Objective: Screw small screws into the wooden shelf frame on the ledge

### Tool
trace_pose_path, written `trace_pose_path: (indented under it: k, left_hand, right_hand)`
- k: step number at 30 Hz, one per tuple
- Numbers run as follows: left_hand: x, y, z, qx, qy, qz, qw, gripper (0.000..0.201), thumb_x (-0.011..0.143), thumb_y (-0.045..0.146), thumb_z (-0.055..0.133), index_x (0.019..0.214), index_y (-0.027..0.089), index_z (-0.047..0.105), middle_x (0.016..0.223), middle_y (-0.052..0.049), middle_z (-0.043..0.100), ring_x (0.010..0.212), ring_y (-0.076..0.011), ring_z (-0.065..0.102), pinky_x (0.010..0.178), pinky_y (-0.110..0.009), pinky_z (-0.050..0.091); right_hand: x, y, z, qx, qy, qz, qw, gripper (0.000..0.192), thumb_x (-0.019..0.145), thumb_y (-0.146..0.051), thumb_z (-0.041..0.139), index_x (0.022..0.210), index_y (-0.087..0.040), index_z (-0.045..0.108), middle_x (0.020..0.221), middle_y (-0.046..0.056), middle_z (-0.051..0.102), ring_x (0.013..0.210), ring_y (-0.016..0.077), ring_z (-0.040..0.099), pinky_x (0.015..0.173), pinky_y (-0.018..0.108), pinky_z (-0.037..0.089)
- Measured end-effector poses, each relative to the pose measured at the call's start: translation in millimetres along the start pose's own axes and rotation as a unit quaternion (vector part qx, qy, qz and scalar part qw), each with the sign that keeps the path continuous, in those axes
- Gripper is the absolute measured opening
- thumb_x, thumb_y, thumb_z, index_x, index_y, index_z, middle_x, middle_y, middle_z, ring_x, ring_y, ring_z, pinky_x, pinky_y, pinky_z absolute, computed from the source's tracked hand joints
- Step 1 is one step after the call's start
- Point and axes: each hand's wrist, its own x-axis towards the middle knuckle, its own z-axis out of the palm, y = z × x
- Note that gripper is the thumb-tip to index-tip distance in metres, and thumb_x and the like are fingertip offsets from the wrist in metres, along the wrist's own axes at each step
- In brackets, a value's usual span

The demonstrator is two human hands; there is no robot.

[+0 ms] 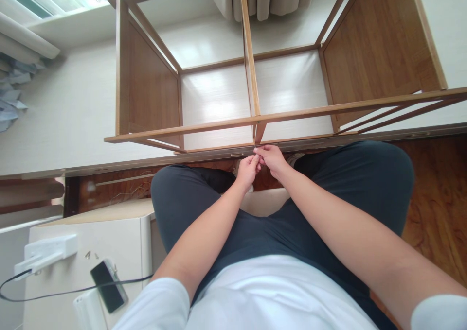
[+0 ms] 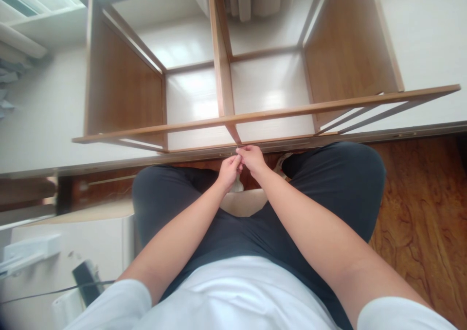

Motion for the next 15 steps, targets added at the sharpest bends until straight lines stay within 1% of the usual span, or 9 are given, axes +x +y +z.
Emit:
trace_pose_path:
  k: [5, 7, 9, 12, 15]
  left_hand:
    - [-1, 4, 0.5, 0.011, 0.004, -0.014, 1.000, 0.048, 0.083, 0.063, 0.067, 0.069, 0.017, 0.064, 0.056, 0.003, 0.050, 0.051, -0.0091, 0.041, 0.053, -0.023, 0.032]
    - [-1, 5, 0.0, 0.042, 0.013, 0.002, 0.999, 0.046, 0.085, 0.060, 0.064, 0.068, 0.017, 0.064, 0.055, 0.002, 0.050, 0.052, -0.0097, 0.041, 0.054, -0.024, 0.033]
    - [-2, 6, -0.8, 0.096, 0.031, 0.033, 0.994, 0.044, 0.087, 0.056, 0.061, 0.066, 0.017, 0.065, 0.054, 0.002, 0.050, 0.053, -0.0109, 0.043, 0.057, -0.025, 0.034]
    - [-5, 8, -1.1, 0.201, 0.072, 0.077, 0.974, 0.039, 0.090, 0.046, 0.058, 0.065, 0.018, 0.066, 0.055, 0.001, 0.055, 0.056, -0.0133, 0.048, 0.061, -0.027, 0.036]
    - [-9, 14, 0.9, 0.302, 0.109, 0.087, 0.943, 0.033, 0.091, 0.038, 0.056, 0.068, 0.020, 0.070, 0.062, -0.001, 0.063, 0.062, -0.0158, 0.055, 0.066, -0.028, 0.038]
  right_hand:
    - [1, 0, 0, 0.004, -0.001, 0.008, 1.000, 0.015, 0.072, -0.025, 0.075, 0.068, -0.017, 0.062, 0.041, -0.005, 0.049, 0.038, 0.0107, 0.044, 0.041, 0.024, 0.038]
    - [2, -1, 0, 0.009, 0.004, 0.010, 1.000, 0.014, 0.071, -0.023, 0.074, 0.068, -0.016, 0.063, 0.042, -0.005, 0.049, 0.040, 0.0102, 0.044, 0.041, 0.024, 0.038]
    - [1, -2, 1, 0.015, 0.013, 0.009, 1.000, 0.013, 0.070, -0.022, 0.075, 0.066, -0.015, 0.063, 0.045, -0.005, 0.050, 0.043, 0.0096, 0.045, 0.043, 0.023, 0.038]
    - [-1, -5, 2, 0.011, 0.020, 0.010, 1.000, 0.012, 0.070, -0.021, 0.074, 0.065, -0.014, 0.065, 0.049, -0.004, 0.053, 0.047, 0.0086, 0.047, 0.047, 0.022, 0.038]
    - [-4, -8, 3, -0.004, 0.026, 0.013, 1.000, 0.011, 0.070, -0.021, 0.073, 0.065, -0.013, 0.066, 0.051, -0.004, 0.054, 0.049, 0.0084, 0.047, 0.049, 0.022, 0.038]
